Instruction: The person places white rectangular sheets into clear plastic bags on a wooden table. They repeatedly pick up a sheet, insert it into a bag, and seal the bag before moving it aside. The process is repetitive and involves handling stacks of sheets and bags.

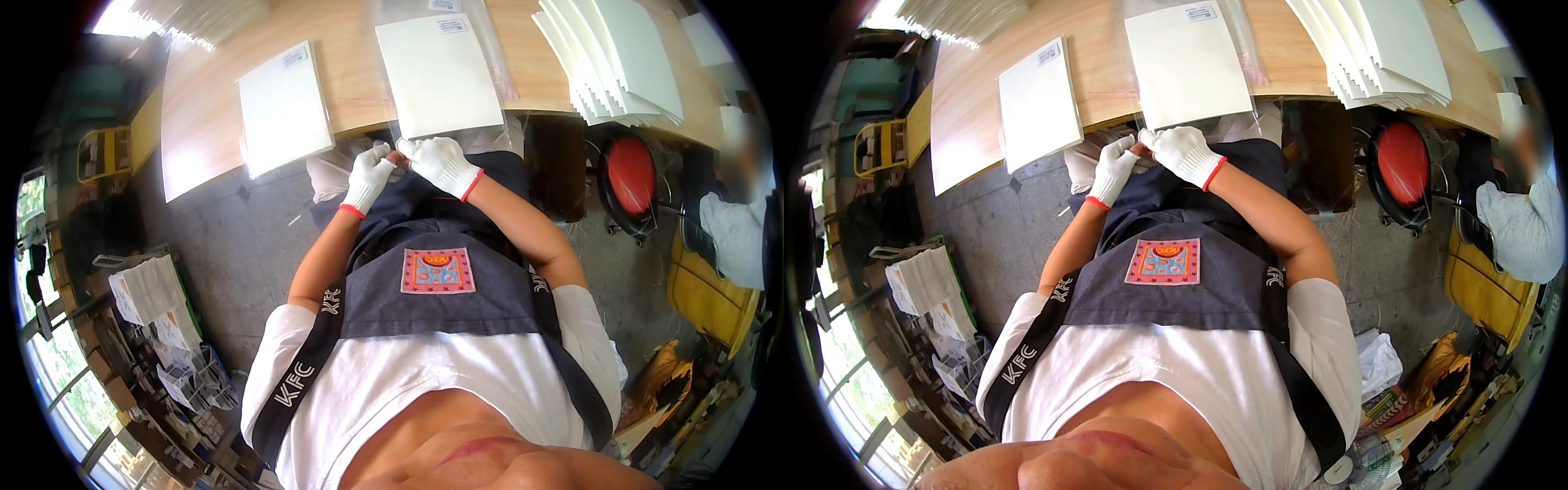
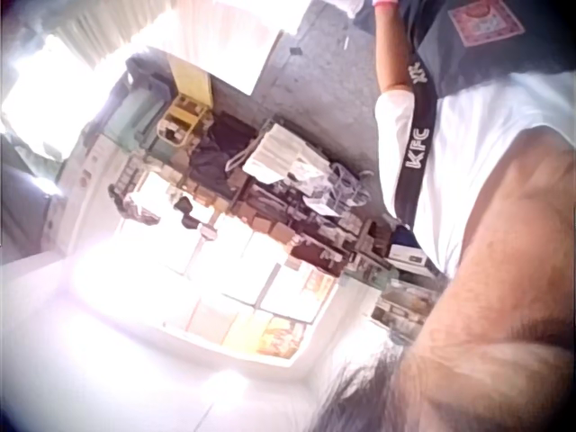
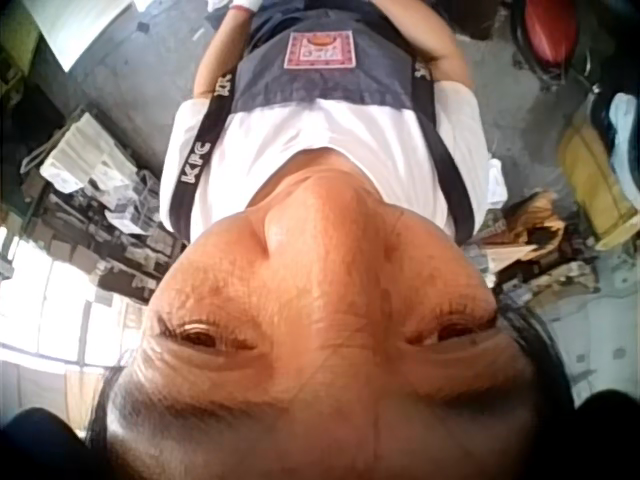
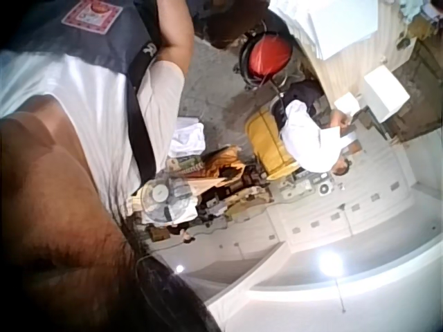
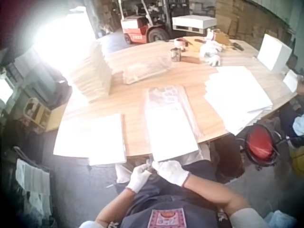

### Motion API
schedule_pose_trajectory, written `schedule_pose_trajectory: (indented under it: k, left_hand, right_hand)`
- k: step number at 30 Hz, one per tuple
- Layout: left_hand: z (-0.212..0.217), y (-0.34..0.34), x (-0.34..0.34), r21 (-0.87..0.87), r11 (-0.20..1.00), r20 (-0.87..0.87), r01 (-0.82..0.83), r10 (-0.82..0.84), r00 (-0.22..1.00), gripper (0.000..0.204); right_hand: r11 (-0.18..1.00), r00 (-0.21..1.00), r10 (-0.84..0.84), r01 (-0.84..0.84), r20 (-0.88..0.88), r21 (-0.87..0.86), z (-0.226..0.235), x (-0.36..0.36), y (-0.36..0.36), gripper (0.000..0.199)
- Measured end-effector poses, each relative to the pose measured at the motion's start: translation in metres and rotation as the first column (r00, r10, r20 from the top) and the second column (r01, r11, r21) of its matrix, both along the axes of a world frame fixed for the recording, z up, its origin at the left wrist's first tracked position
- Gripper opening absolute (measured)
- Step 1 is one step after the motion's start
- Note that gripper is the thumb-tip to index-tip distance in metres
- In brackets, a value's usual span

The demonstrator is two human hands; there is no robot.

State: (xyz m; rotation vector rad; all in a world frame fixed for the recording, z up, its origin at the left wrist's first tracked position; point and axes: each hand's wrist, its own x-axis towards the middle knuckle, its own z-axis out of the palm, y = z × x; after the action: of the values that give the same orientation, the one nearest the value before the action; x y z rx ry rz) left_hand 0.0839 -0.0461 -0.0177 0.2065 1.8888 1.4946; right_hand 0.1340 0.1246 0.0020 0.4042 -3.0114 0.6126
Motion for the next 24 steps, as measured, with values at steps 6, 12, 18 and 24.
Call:
schedule_pose_trajectory:
  k: [6, 12, 18, 24]
  left_hand:
    - [-0.005, -0.002, 0.01, 0.116, 0.979, 0.198, -0.17, 0.145, 0.969, 0.022]
    - [-0.009, -0.017, 0.008, 0.08, 0.993, -0.006, -0.091, 0.092, 0.996, 0.024]
    - [-0.001, 0.003, -0.008, -0.256, 0.963, -0.967, -0.081, -0.255, 0.023, 0.046]
    - [0.008, 0.015, -0.012, -0.124, 0.986, -0.992, 0.108, -0.127, 0.021, 0.011]
  right_hand:
    - [-0.061, 0.82, -0.145, 0.551, 0.554, -0.832, 0.013, 0.046, 0.071, 0.004]
    - [0.21, 0.29, -0.854, 0.952, 0.432, -0.224, -0.15, 0.195, 0.26, 0.02]
    - [0.748, 0.742, -0.662, 0.663, 0.104, 0.031, -0.044, 0.125, 0.165, 0.025]
    - [0.989, 0.816, -0.123, 0.056, -0.565, -0.134, -0.011, 0.044, 0.136, 0.02]
